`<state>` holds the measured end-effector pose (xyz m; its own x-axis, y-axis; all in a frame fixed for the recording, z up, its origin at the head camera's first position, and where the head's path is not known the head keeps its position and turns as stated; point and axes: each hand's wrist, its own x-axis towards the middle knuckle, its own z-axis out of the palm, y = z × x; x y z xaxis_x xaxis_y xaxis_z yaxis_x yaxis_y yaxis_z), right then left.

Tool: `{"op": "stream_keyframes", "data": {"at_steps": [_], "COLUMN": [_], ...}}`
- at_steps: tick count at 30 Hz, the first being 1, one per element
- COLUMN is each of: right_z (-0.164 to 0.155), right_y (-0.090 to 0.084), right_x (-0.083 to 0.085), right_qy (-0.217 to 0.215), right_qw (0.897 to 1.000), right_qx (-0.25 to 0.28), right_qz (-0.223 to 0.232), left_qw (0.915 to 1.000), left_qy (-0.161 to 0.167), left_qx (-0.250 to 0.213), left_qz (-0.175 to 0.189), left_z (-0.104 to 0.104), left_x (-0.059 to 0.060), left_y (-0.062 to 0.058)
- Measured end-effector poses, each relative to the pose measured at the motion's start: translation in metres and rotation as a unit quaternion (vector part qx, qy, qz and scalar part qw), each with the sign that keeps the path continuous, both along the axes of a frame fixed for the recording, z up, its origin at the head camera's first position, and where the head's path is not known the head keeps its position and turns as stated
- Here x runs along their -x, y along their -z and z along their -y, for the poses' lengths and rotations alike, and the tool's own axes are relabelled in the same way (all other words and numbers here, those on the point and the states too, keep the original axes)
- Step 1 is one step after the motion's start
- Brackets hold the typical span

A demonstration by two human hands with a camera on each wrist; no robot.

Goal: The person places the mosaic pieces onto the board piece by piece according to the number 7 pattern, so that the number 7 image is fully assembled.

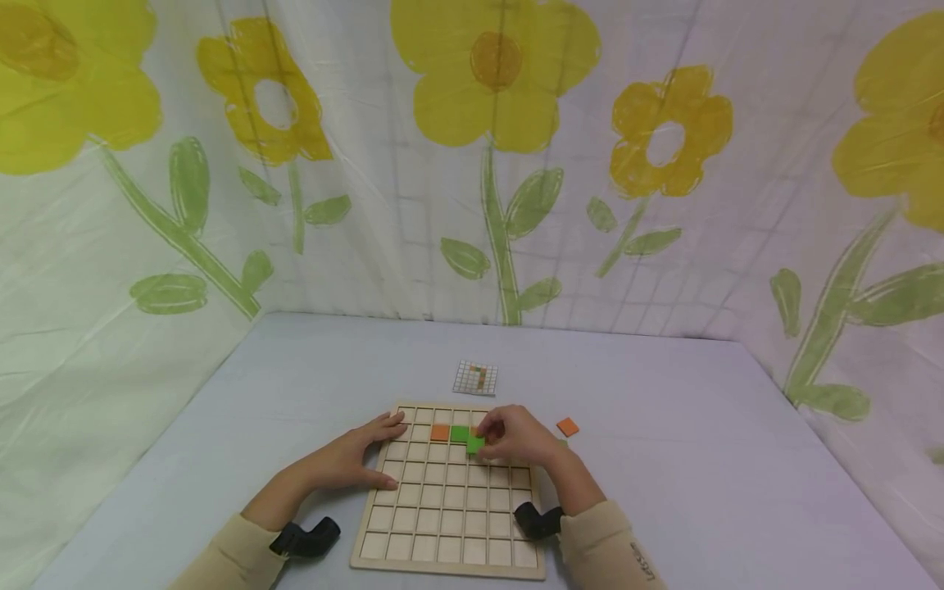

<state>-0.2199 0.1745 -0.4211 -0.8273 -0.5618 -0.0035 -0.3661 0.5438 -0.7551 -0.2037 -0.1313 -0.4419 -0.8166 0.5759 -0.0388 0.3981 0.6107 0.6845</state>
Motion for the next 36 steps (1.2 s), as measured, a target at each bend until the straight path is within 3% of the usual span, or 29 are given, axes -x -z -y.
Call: {"op": "stream_keyframes", "data": {"at_steps": [9,24,36], "right_z": [-0.002,-0.004,-0.036], "right_y": [0.006,0.007,-0.002], "right_x": [-0.002,-0.002,0.005], "right_qy": [-0.009,-0.019,0.027], "right_qw": [0.999,0.999,0.999], "right_qx": [-0.022,-0.015,0.001], "right_qz": [-0.029,-0.031,-0.036], "left_qw": [1.0,1.0,1.0], "left_qy": [0.0,-0.001,-0.003], "left_qx": [0.0,0.001,0.004], "left_qz": [-0.001,-0.001,-0.001], "left_z": [0.0,0.0,0.0], "left_x": [-0.001,0.0,0.0], "left_y": [-0.001,0.0,0.0]}}
